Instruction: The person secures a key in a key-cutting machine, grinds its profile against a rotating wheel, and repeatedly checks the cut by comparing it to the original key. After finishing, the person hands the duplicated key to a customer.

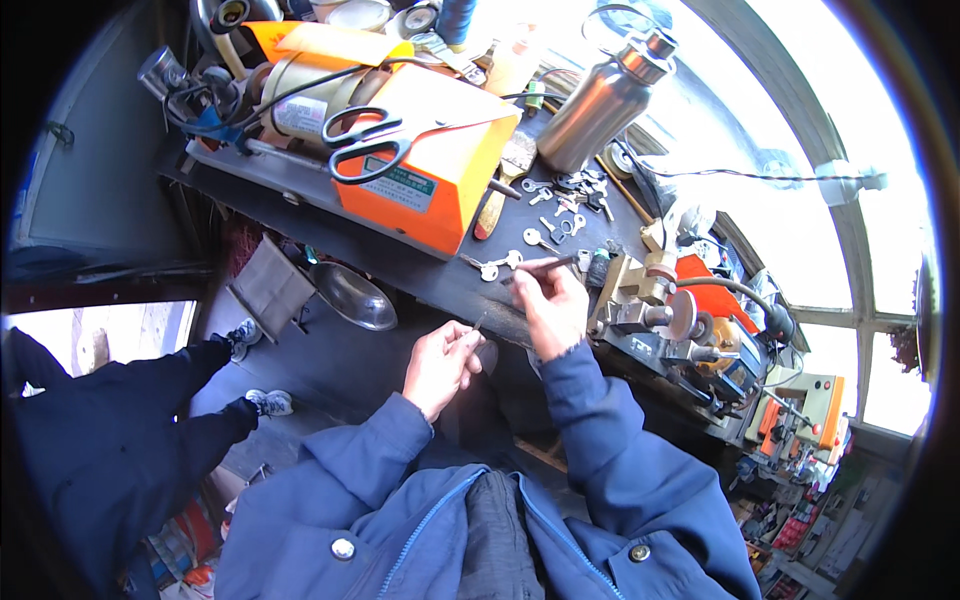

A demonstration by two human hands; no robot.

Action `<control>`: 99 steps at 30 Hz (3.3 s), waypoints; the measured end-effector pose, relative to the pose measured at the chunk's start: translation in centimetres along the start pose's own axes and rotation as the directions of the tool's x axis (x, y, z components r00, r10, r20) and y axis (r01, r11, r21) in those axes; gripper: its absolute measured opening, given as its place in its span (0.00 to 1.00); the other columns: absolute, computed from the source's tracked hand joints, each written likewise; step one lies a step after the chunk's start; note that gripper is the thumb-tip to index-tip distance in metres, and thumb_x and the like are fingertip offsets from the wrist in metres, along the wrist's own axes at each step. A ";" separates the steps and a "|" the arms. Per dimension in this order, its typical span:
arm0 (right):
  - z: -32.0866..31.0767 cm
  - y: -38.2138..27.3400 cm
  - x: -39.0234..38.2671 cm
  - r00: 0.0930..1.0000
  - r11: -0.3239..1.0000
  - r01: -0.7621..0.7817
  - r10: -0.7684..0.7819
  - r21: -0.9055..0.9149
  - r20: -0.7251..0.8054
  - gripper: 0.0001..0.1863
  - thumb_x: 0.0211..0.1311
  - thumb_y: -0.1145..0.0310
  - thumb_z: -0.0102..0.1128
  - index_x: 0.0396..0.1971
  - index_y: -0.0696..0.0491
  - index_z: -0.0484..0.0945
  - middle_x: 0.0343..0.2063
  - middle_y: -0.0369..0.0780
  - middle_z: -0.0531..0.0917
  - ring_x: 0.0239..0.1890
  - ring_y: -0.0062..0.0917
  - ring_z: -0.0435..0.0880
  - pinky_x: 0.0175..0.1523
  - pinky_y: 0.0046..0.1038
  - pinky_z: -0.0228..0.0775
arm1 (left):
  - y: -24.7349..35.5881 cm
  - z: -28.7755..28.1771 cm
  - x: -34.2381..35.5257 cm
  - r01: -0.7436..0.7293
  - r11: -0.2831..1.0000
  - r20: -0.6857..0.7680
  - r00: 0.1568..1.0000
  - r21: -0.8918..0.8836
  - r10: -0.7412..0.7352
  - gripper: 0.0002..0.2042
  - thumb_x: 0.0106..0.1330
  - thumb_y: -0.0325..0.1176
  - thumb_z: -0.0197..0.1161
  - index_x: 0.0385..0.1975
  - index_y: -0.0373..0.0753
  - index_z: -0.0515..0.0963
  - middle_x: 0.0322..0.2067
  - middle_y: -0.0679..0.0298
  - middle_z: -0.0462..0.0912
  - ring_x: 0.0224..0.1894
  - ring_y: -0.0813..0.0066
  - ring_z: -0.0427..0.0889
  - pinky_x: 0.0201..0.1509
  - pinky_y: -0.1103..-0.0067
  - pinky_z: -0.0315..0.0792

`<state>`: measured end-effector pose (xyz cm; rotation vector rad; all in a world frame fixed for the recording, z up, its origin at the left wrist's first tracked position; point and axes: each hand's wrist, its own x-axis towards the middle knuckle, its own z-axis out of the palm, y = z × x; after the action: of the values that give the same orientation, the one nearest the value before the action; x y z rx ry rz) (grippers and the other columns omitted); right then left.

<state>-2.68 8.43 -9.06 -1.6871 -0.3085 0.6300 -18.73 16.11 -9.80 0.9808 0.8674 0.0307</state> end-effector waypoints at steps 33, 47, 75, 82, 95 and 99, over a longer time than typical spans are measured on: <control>0.6 2.3 -0.7 0.977 0.960 0.168 -0.131 -0.223 0.169 0.04 0.64 0.81 0.59 0.36 0.58 0.80 0.29 0.34 0.83 0.34 0.15 0.79 0.41 0.19 0.72 | -3.0 0.2 2.1 0.233 0.756 0.314 0.949 -0.612 -0.038 0.17 0.79 0.41 0.49 0.27 0.41 0.73 0.23 0.63 0.77 0.22 0.73 0.75 0.38 0.67 0.79; 0.5 2.0 -0.8 0.961 0.975 -0.143 0.178 -0.170 0.212 0.05 0.64 0.79 0.61 0.36 0.58 0.84 0.27 0.32 0.84 0.27 0.12 0.76 0.34 0.18 0.70 | -3.8 0.2 2.3 0.391 0.513 0.454 0.891 -0.764 -0.002 0.18 0.79 0.42 0.42 0.27 0.42 0.72 0.27 0.61 0.78 0.25 0.69 0.77 0.48 0.50 0.78; -0.1 3.0 -1.6 0.986 0.994 -0.017 0.035 -0.112 0.163 0.04 0.64 0.76 0.65 0.38 0.58 0.83 0.26 0.32 0.82 0.26 0.12 0.75 0.33 0.18 0.69 | -3.1 1.9 1.4 -0.101 0.974 -0.012 0.995 -0.201 0.101 0.18 0.79 0.44 0.50 0.27 0.39 0.71 0.22 0.66 0.76 0.19 0.80 0.73 0.30 0.80 0.77; 0.9 3.4 -1.2 0.990 0.972 0.135 -0.140 -0.193 -0.013 0.04 0.66 0.81 0.60 0.36 0.57 0.81 0.25 0.32 0.81 0.26 0.12 0.75 0.31 0.17 0.69 | -2.9 2.2 1.2 -0.297 0.882 -0.160 0.913 0.367 0.375 0.16 0.76 0.38 0.54 0.26 0.36 0.72 0.18 0.60 0.76 0.18 0.68 0.74 0.25 0.75 0.69; -0.5 2.1 -1.2 0.982 0.966 -0.054 0.097 -0.253 0.160 0.04 0.65 0.74 0.61 0.36 0.58 0.79 0.22 0.31 0.77 0.22 0.11 0.70 0.29 0.19 0.64 | -1.3 1.2 1.5 -0.500 0.219 0.158 0.605 0.838 0.780 0.08 0.64 0.31 0.61 0.24 0.39 0.73 0.22 0.58 0.77 0.26 0.56 0.80 0.31 0.66 0.71; -0.8 1.9 -1.4 0.971 0.937 0.071 0.013 -0.342 0.239 0.05 0.65 0.74 0.61 0.37 0.59 0.79 0.22 0.32 0.77 0.24 0.14 0.73 0.30 0.21 0.66 | -1.4 0.6 1.8 -0.484 0.093 0.261 0.612 0.870 0.746 0.07 0.63 0.33 0.62 0.25 0.42 0.73 0.23 0.62 0.78 0.28 0.64 0.81 0.34 0.68 0.70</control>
<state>-3.65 6.57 -10.49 -1.9423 -0.6485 0.7930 -17.55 15.56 -11.80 2.4558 0.5567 0.5106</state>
